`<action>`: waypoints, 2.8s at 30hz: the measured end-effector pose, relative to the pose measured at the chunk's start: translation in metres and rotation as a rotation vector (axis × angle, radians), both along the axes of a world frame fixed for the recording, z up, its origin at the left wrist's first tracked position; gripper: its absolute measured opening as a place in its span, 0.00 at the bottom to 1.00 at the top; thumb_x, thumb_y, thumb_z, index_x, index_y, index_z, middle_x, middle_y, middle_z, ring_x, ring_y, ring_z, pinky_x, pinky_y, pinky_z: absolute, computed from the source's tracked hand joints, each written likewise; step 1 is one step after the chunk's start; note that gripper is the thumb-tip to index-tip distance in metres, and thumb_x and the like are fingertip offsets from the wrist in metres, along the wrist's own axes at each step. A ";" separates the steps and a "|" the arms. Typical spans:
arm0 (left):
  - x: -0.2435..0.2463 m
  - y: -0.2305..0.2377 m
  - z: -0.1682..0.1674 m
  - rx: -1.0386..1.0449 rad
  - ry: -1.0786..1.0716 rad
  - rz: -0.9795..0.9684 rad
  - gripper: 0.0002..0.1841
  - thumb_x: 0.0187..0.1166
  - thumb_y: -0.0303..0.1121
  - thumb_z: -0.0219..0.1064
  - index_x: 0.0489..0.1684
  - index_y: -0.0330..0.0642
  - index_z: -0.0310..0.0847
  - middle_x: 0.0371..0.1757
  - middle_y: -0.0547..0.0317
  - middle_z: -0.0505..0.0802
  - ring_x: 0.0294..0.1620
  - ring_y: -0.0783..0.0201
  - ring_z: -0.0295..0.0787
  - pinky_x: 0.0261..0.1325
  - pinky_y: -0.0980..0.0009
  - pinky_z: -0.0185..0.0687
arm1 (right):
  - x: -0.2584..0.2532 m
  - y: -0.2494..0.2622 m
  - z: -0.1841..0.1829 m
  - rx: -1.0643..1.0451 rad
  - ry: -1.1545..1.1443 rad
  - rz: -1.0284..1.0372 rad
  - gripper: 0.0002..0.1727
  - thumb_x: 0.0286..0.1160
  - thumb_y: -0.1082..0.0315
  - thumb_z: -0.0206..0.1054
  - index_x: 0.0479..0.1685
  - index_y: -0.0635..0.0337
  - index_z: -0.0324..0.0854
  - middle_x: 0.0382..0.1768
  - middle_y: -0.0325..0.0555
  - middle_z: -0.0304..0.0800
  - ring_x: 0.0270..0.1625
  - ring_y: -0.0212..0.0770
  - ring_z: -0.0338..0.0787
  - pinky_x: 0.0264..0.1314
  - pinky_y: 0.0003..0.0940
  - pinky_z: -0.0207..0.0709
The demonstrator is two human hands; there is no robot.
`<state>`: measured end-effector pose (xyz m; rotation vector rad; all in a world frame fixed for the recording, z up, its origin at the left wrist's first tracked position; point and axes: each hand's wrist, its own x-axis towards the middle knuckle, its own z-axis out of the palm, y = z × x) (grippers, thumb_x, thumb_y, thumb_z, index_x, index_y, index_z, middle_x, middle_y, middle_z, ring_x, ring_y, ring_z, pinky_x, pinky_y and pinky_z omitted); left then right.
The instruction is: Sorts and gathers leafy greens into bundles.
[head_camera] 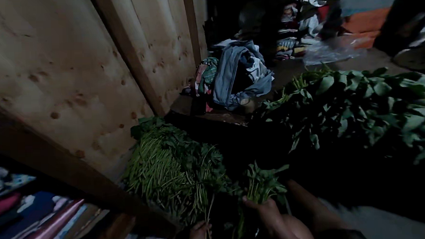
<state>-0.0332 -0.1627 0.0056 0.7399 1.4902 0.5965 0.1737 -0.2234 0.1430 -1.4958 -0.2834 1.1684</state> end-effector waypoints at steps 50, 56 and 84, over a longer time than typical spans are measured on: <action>-0.032 -0.031 0.072 0.567 -0.462 0.010 0.16 0.85 0.21 0.48 0.54 0.41 0.84 0.37 0.68 0.93 0.31 0.73 0.88 0.38 0.74 0.87 | 0.002 0.020 -0.008 -0.031 0.162 -0.079 0.21 0.72 0.73 0.76 0.62 0.68 0.78 0.39 0.54 0.92 0.35 0.43 0.93 0.36 0.38 0.89; -0.040 0.000 0.034 0.086 0.196 0.009 0.18 0.93 0.33 0.54 0.73 0.30 0.74 0.39 0.51 0.83 0.21 0.69 0.70 0.24 0.72 0.69 | 0.003 0.024 -0.009 -0.135 0.069 -0.029 0.24 0.72 0.70 0.78 0.64 0.69 0.76 0.42 0.56 0.91 0.39 0.46 0.93 0.42 0.42 0.89; 0.029 -0.002 0.104 0.451 -0.335 -0.055 0.20 0.78 0.15 0.60 0.70 0.26 0.75 0.45 0.54 0.89 0.33 0.66 0.88 0.38 0.71 0.88 | 0.004 0.021 -0.008 -0.147 0.136 0.005 0.21 0.71 0.71 0.78 0.59 0.69 0.77 0.37 0.53 0.91 0.33 0.43 0.92 0.37 0.39 0.88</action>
